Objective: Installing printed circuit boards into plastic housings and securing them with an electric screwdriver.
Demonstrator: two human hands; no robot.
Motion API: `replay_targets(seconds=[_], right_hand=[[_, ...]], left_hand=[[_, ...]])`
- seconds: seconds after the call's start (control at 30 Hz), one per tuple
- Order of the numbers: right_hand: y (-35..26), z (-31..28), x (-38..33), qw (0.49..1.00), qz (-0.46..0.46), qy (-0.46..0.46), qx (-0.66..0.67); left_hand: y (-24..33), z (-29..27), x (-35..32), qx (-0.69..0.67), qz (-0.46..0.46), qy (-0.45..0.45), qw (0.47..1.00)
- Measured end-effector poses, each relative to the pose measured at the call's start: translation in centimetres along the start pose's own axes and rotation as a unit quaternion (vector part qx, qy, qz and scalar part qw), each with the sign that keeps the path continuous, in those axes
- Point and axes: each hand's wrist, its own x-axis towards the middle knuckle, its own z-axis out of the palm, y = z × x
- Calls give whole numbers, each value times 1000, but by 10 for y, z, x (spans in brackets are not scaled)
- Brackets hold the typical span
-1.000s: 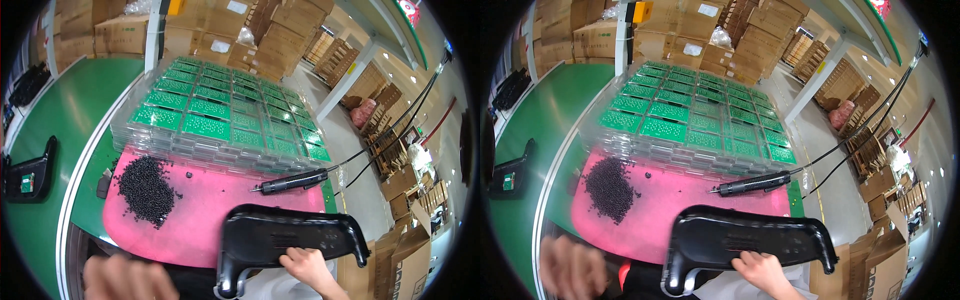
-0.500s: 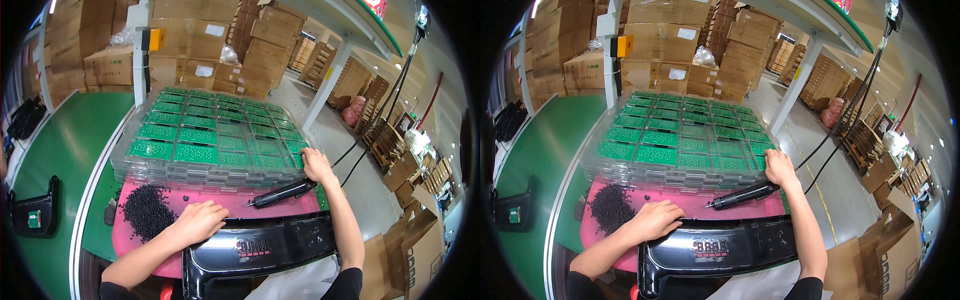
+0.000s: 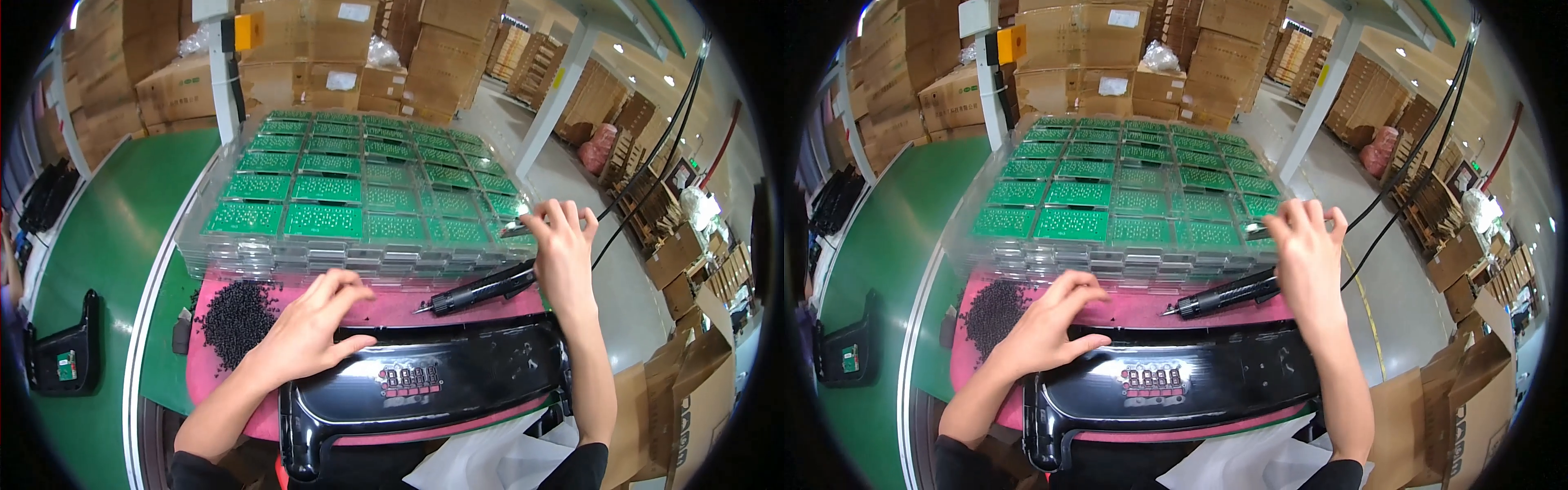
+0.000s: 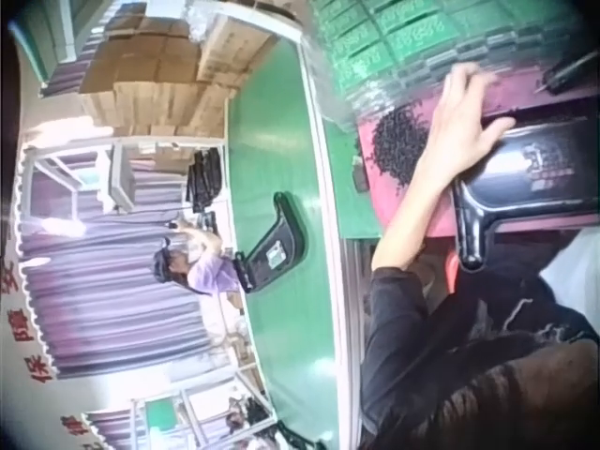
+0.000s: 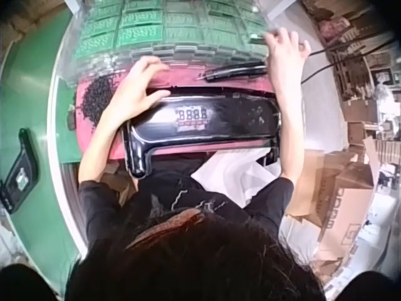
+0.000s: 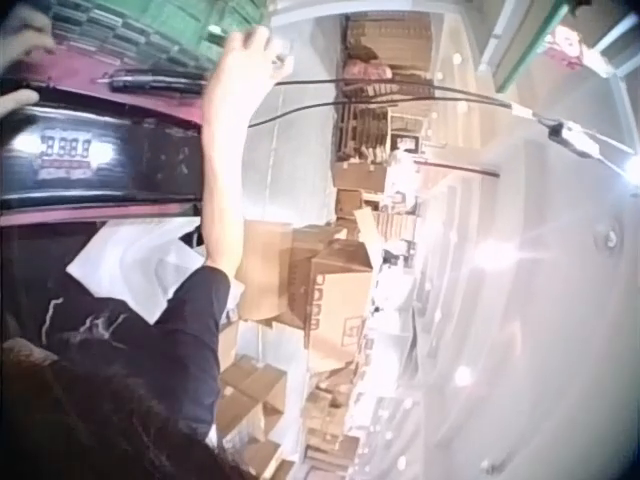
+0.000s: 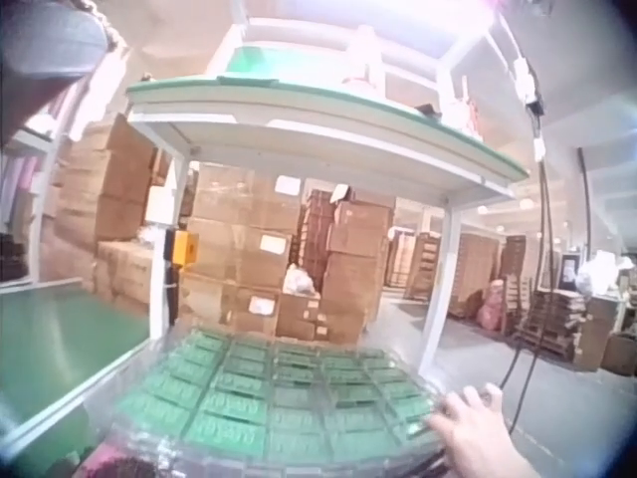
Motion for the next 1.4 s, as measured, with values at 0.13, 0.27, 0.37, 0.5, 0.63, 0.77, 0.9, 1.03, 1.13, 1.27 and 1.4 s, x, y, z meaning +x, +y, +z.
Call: replay_targets(seconds=[0.13, 0.27, 0.37, 0.5, 0.63, 0.77, 0.9, 1.03, 1.13, 1.27, 1.4], right_hand=[[-74, -52, -28, 977, -147, 81, 134], [-104, -74, -46, 941, -282, 143, 122], [-96, -67, -53, 941, -266, 111, 176], [-76, -64, -57, 904, -71, -26, 421], [-63, -51, -72, 838, 31, -174, 517], [-73, -45, -107, 757, 66, -243, 604], [-77, -48, -127, 733, 103, -253, 623], [-80, -41, -128, 706, 161, -241, 646], [-78, -35, -127, 688, 192, -258, 650], [-67, -23, -120, 627, 193, -314, 686], [-61, -11, -116, 672, 72, -359, 643]], left_hand=[[15, -5, -4, -171, -68, -22, 983], [24, 2, -9, -364, -81, -109, 921], [29, -1, -8, -357, -109, -126, 919], [28, -8, -6, -187, -17, -89, 978], [23, -8, -9, -161, 98, -118, 975], [25, 0, -11, -174, 171, -144, 959], [28, 6, -12, -195, 166, -185, 949], [28, 13, -15, -148, 160, -178, 960], [21, 14, -15, -115, 142, -190, 965], [19, 14, -14, -107, 110, -198, 968], [15, 16, -13, -83, 74, -202, 973]])
